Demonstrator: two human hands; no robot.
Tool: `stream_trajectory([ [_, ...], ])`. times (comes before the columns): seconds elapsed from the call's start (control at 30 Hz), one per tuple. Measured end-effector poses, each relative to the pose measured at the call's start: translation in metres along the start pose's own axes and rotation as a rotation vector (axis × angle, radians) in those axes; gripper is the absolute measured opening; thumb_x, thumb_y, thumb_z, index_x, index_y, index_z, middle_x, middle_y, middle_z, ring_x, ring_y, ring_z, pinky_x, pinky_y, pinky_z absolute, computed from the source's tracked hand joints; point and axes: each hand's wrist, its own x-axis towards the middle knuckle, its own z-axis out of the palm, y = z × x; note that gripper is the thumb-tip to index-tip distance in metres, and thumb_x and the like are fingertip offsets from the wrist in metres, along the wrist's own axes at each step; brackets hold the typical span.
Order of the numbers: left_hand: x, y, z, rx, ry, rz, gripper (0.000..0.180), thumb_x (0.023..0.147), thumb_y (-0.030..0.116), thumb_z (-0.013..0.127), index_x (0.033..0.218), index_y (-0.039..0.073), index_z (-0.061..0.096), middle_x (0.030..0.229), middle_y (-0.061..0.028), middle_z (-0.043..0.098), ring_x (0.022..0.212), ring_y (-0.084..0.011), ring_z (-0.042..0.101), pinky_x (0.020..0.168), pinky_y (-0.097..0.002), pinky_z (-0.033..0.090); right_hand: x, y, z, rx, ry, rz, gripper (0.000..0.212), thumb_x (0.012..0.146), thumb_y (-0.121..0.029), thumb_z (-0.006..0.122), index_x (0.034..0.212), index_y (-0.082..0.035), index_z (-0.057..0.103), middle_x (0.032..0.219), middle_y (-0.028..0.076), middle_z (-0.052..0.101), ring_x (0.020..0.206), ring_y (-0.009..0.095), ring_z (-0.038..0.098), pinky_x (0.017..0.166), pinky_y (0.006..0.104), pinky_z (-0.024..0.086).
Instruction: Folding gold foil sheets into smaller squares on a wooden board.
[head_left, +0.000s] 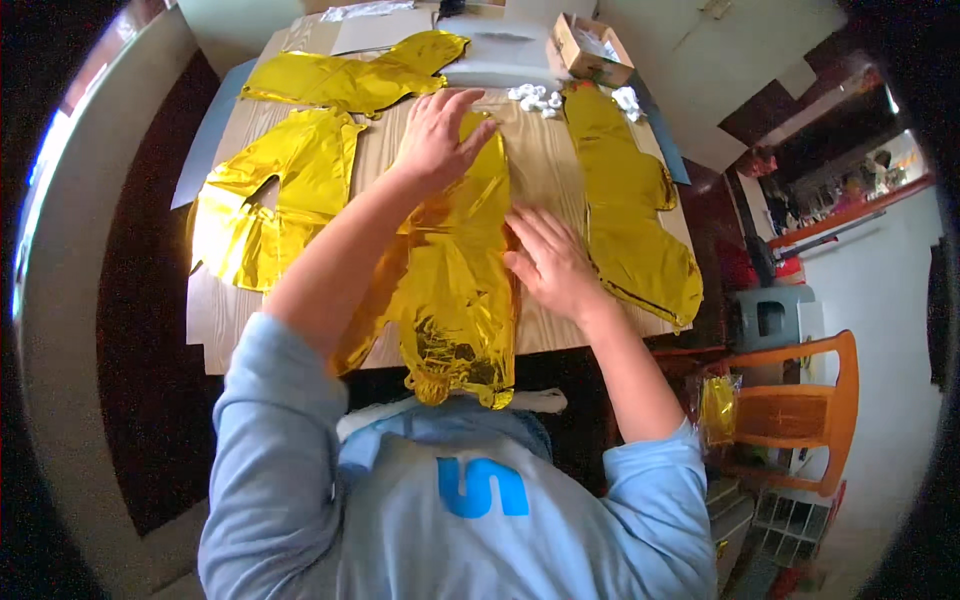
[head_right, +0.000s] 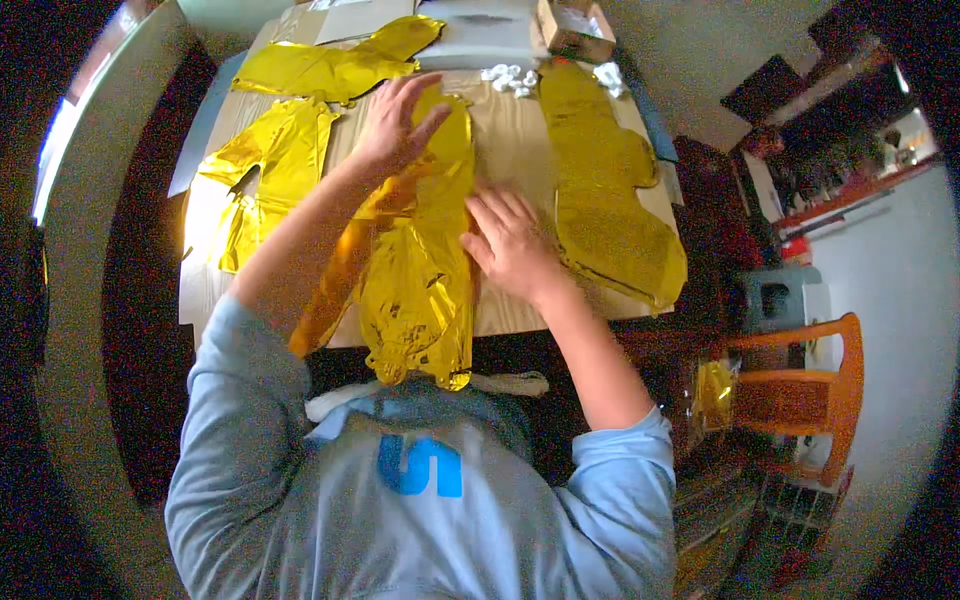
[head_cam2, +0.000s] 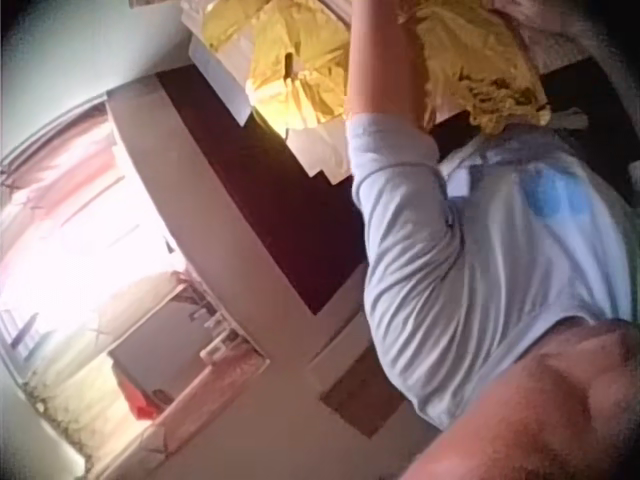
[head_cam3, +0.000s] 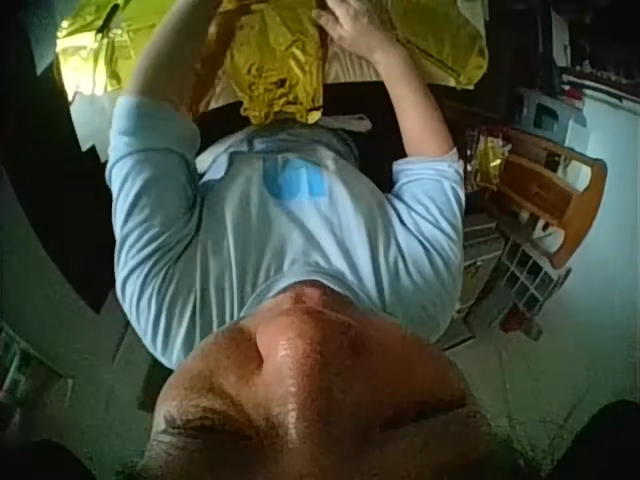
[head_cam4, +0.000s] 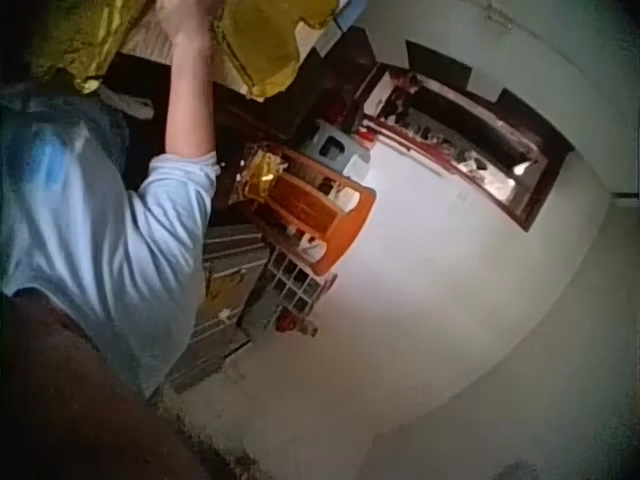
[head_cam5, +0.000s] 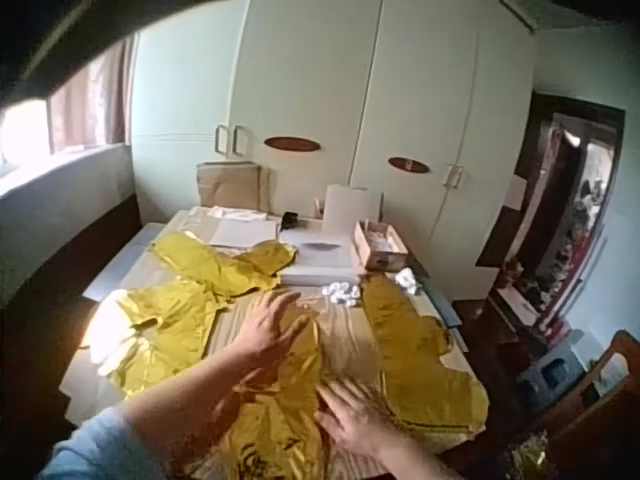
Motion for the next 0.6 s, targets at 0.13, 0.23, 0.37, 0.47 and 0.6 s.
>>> stream_trajectory([
  [0.13, -0.060, 0.019, -0.100, 0.030, -0.229, -0.103, 0.042, 0.090, 0.027, 0.070, 0.126, 0.008, 0.059, 0.125, -0.0176, 0.059, 0.119, -0.0378, 0.056, 0.102, -0.0444, 0.046, -0.004, 0.007, 0.011, -0.125, -0.044, -0.030, 0.055, 0.097, -0.035, 0.055, 0.142, -0.004, 0.049, 0.153, 0.016, 0.043, 0.143, 0.035, 0.036, 0.118, 0.0504, 0.025],
  [0.23, -0.147, 0.052, -0.169, 0.260, -0.309, -0.243, 0.057, 0.079, 0.030, 0.077, 0.127, 0.006, 0.057, 0.130, -0.0168, 0.056, 0.122, -0.0369, 0.052, 0.104, -0.0461, 0.041, -0.003, 0.006, 0.012, -0.120, -0.057, -0.054, 0.057, 0.097, -0.036, 0.055, 0.145, -0.006, 0.046, 0.155, 0.014, 0.040, 0.143, 0.035, 0.035, 0.119, 0.0540, 0.022],
  [0.37, -0.226, 0.117, -0.212, 0.318, -0.392, -0.390, 0.083, 0.062, 0.033, 0.088, 0.133, 0.007, 0.054, 0.140, -0.0177, 0.049, 0.130, -0.0375, 0.045, 0.107, -0.0515, 0.035, -0.005, 0.005, 0.011, -0.102, -0.084, -0.056, 0.059, 0.099, -0.039, 0.053, 0.148, -0.006, 0.043, 0.157, 0.014, 0.037, 0.146, 0.035, 0.031, 0.120, 0.0529, 0.019],
  [0.47, -0.250, 0.129, -0.215, 0.440, -0.404, -0.123, 0.057, 0.069, 0.023, 0.081, 0.120, 0.006, 0.063, 0.133, -0.0125, 0.056, 0.120, -0.0308, 0.053, 0.097, -0.0458, 0.041, -0.006, 0.005, 0.009, -0.105, -0.110, -0.054, 0.058, 0.100, -0.038, 0.053, 0.148, -0.007, 0.042, 0.157, 0.014, 0.036, 0.146, 0.035, 0.030, 0.120, 0.0523, 0.019],
  [0.6, -0.249, 0.109, -0.217, 0.423, -0.271, 0.091, 0.032, 0.072, 0.012, 0.071, 0.103, 0.006, 0.071, 0.118, -0.0063, 0.064, 0.092, -0.0235, 0.060, 0.078, -0.0385, 0.047, -0.007, 0.004, 0.004, -0.159, -0.167, -0.061, 0.058, 0.103, -0.040, 0.049, 0.152, -0.012, 0.038, 0.161, 0.011, 0.032, 0.149, 0.031, 0.026, 0.122, 0.0474, 0.018],
])
